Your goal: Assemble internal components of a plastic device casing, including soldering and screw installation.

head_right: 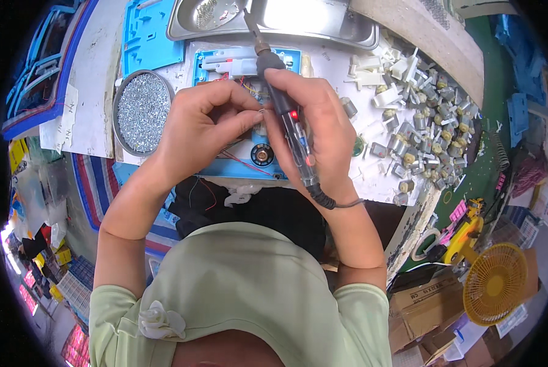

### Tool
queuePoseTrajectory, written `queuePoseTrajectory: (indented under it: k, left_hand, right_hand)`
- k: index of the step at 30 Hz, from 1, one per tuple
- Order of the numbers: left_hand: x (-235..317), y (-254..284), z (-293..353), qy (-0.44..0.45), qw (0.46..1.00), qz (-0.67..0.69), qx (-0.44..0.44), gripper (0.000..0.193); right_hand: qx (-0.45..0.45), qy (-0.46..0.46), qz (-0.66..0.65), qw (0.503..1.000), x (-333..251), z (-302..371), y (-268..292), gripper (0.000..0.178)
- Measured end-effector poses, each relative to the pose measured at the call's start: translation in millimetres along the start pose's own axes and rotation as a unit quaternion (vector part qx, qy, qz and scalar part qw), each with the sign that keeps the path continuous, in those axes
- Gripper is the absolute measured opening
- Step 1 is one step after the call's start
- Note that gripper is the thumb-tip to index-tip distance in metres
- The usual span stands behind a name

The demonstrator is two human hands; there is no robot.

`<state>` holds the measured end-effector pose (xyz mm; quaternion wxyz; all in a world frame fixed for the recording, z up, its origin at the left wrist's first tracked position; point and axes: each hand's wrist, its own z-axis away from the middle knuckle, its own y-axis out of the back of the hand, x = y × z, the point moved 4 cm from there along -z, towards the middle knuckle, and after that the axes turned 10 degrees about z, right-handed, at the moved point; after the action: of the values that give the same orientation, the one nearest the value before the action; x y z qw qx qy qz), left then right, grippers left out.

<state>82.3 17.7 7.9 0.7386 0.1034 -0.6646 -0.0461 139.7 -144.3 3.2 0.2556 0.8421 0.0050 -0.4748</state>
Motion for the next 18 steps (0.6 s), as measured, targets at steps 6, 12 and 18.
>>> queuePoseTrajectory:
  k: [6, 12, 18]
  left_hand:
    - [-1, -3, -2, -0.121, 0.992, -0.029, -0.033, 0.007]
    - [2, -6, 11, -0.225, 0.953, -0.169, -0.109, 0.02]
    - [4, -9, 13, -0.237, 0.941, -0.215, -0.109, 0.025]
  right_hand:
    - [-0.011, 0.043, 0.119, 0.992, -12, 13, 22, 0.051]
    - [-0.026, -0.006, -0.112, 0.993, 3, 36, 104, 0.029]
    - [-0.135, 0.011, -0.039, 0.99, -4, 32, 87, 0.024]
